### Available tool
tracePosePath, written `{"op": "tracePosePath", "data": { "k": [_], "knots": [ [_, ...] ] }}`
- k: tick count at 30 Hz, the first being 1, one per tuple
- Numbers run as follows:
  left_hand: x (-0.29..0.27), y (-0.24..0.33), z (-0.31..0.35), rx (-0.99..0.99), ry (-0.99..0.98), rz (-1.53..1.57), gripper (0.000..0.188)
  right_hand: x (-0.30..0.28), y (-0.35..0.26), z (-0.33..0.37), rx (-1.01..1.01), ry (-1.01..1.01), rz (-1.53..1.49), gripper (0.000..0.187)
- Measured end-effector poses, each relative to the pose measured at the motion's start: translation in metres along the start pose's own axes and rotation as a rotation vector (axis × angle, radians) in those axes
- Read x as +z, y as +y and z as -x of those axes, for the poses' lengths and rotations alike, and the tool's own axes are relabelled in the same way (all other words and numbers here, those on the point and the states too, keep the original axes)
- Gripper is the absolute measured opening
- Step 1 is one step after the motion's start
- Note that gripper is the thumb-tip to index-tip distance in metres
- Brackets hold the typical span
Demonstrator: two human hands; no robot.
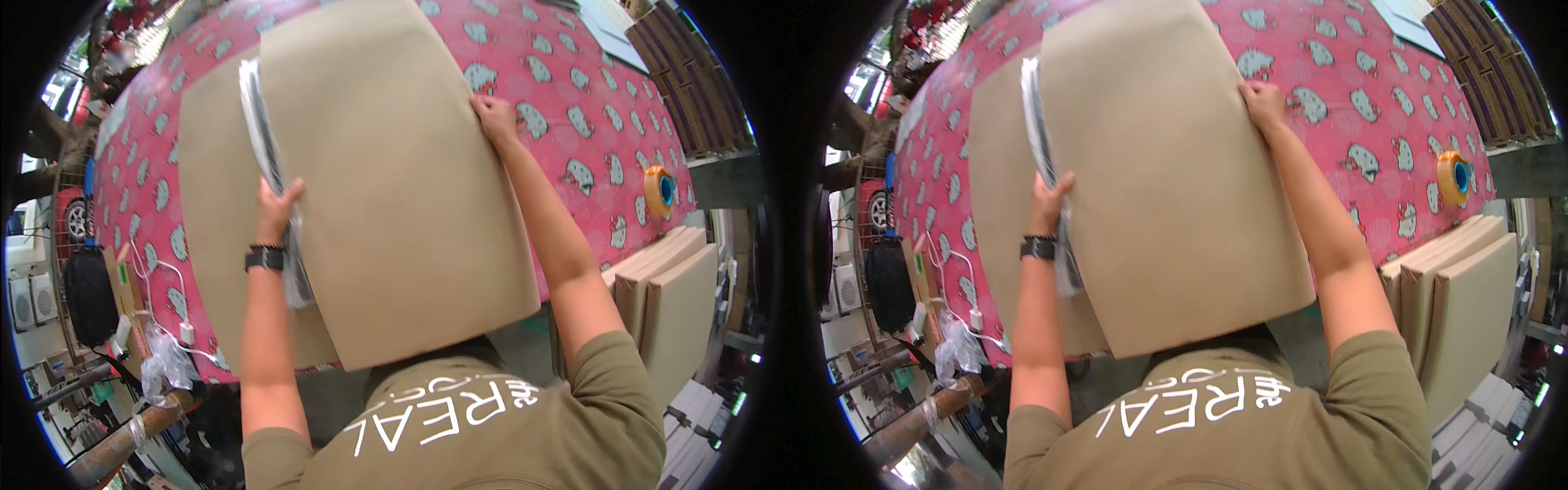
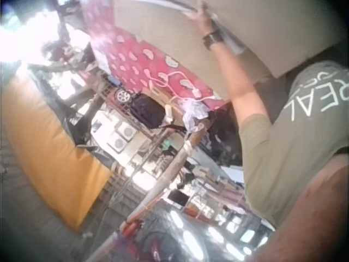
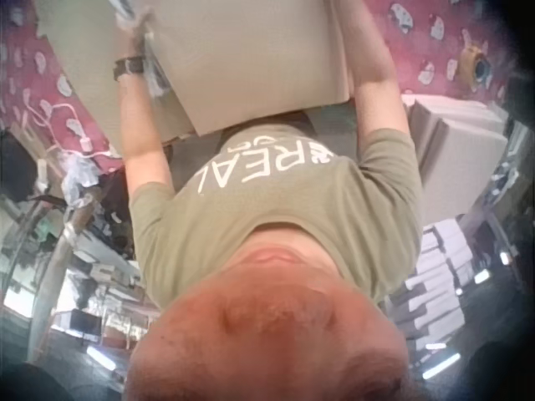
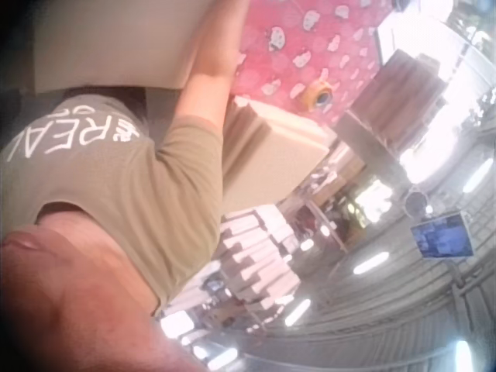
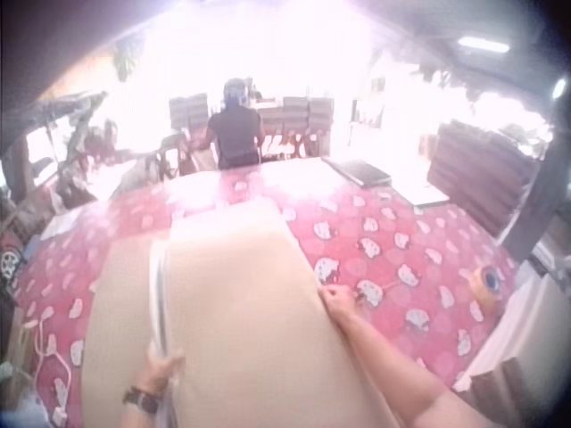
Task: The person places a plastic-wrapped item onto brown paper, folds the paper over the item, and secures the seams and edges with tape using a hand-held dispenser.
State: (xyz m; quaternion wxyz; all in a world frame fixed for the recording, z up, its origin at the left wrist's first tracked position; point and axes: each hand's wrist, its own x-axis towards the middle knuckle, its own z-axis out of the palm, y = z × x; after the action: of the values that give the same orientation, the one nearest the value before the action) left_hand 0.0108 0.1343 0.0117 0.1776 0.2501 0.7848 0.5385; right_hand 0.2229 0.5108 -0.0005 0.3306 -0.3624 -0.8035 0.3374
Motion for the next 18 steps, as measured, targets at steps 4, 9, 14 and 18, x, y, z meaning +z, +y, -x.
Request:
{"op": "tracePosePath", "data": {
  "k": [4,9,14,18],
  "knots": [
    [0.011,0.004,-0.005,-0.020,0.095,-0.176,0.059,-0.006,-0.010,0.005,0.022,0.024,0.232,0.033],
    [0.006,0.012,0.001,-0.022,0.161,-0.161,0.045,0.001,-0.017,-0.039,-0.102,-0.086,0.644,0.041],
    [0.012,0.011,-0.011,-0.050,0.116,-0.168,0.042,0.009,0.036,-0.054,0.011,-0.161,0.696,0.049],
    [0.005,0.013,-0.002,-0.092,0.175,-0.198,0.042,-0.049,-0.015,0.062,-0.366,-0.238,0.814,0.035]
  ]
}}
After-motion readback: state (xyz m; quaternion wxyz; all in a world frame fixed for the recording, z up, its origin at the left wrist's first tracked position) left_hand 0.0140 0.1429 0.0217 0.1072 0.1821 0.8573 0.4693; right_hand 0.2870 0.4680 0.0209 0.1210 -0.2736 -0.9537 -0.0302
